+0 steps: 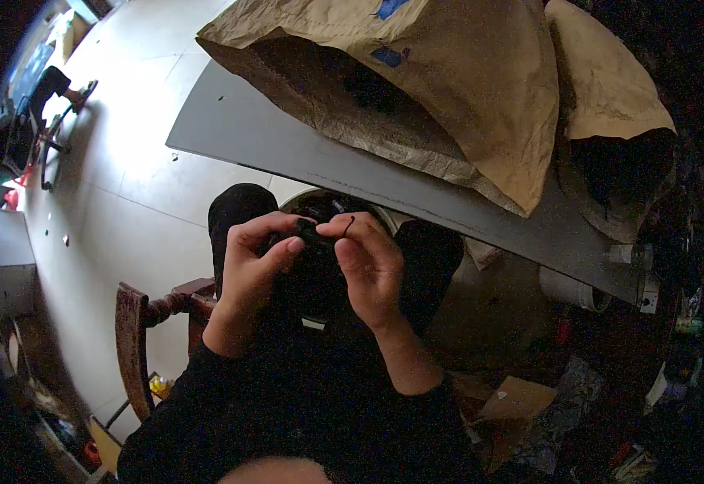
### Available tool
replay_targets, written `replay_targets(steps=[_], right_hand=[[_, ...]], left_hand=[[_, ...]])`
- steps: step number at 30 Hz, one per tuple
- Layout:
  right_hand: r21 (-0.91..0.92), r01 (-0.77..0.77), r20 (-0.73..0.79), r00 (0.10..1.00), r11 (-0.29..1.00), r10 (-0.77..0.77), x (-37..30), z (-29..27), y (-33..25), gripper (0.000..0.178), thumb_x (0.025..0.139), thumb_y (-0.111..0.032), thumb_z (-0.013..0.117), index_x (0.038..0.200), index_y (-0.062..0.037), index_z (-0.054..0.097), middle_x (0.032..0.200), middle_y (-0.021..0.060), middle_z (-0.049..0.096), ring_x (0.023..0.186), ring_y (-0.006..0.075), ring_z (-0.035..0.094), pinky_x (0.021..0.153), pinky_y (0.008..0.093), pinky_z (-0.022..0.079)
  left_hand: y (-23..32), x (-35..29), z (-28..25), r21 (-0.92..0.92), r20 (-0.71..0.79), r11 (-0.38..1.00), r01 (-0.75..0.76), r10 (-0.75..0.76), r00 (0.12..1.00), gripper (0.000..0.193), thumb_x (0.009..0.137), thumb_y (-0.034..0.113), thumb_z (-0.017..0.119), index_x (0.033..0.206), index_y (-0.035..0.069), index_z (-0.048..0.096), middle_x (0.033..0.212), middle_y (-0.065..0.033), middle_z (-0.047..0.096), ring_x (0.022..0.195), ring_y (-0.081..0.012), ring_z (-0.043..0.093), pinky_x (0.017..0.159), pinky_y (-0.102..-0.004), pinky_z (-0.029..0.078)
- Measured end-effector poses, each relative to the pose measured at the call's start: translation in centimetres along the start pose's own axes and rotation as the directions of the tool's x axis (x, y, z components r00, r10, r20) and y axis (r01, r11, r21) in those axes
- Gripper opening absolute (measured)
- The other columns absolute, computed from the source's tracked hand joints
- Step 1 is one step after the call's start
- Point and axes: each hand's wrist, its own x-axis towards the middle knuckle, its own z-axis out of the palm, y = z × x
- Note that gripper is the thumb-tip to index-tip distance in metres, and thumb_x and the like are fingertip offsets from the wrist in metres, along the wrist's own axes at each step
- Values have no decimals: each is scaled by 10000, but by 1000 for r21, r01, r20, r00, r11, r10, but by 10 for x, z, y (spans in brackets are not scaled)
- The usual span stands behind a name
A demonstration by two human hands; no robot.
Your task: Manually picking up small black components from a container and placing them into a paper bag for packaging.
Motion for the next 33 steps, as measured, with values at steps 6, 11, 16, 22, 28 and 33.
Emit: replay_targets(steps=[6, 11, 16, 22, 28, 33], right_hand=[[543, -382, 286, 921, 748, 262, 7, -6, -5, 400, 780, -343, 653, 996, -63, 466, 871, 37, 511, 723, 90, 514, 630, 210, 426], [371, -603, 444, 783, 706, 436, 9, -8, -10, 499, 721, -386, 702, 977, -60, 422, 789, 36, 546, 673, 120, 546, 624, 233, 427], [614, -529, 471, 841, 585, 266, 9, -6, -20, 508, 707, -345, 723, 987, -54, 415, 825, 55, 554, 660, 111, 539, 613, 217, 419], [444, -561, 472, 809, 699, 350, 8, -10, -15, 306, 781, -188, 667, 968, -50, 468, 819, 8, 517, 714, 75, 528, 627, 202, 438], [277, -371, 150, 928, 886, 342, 5, 2, -21, 127, 816, -103, 597, 855, -36, 497, 807, -6, 505, 735, 53, 494, 672, 194, 417], [514, -308, 110, 949, 801, 294, -3, 4, -1, 82, 822, -56, 548, 872, -32, 489, 895, 37, 548, 835, 84, 503, 752, 182, 381]], left_hand=[[3, 3, -7, 62, 123, 984, -166, 157, 980, 196, 723, 95, 665, 875, -27, 644, 854, -103, 612, 788, -167, 567, 696, -267, 435], [10, 5, -11, 106, 167, 963, -246, 227, 960, 213, 703, 116, 679, 870, -13, 654, 840, -108, 609, 771, -173, 567, 688, -265, 433], [13, 9, -15, 54, 204, 957, -284, 268, 942, 205, 692, 15, 675, 891, -18, 642, 845, -107, 623, 804, -183, 588, 717, -261, 448], [14, 9, -14, 181, 303, 910, -374, 310, 901, 218, 671, 8, 683, 886, -5, 646, 827, -113, 616, 768, -189, 599, 673, -259, 465], [19, 6, -6, 415, 280, 785, -460, 371, 885, 268, 611, 0, 700, 875, -1, 653, 826, -120, 613, 746, -212, 609, 621, -276, 482], [17, 1, 3, 545, 281, 639, -542, 470, 837, 286, 604, 11, 707, 884, 1, 651, 824, -132, 609, 709, -226, 616, 592, -267, 487]])
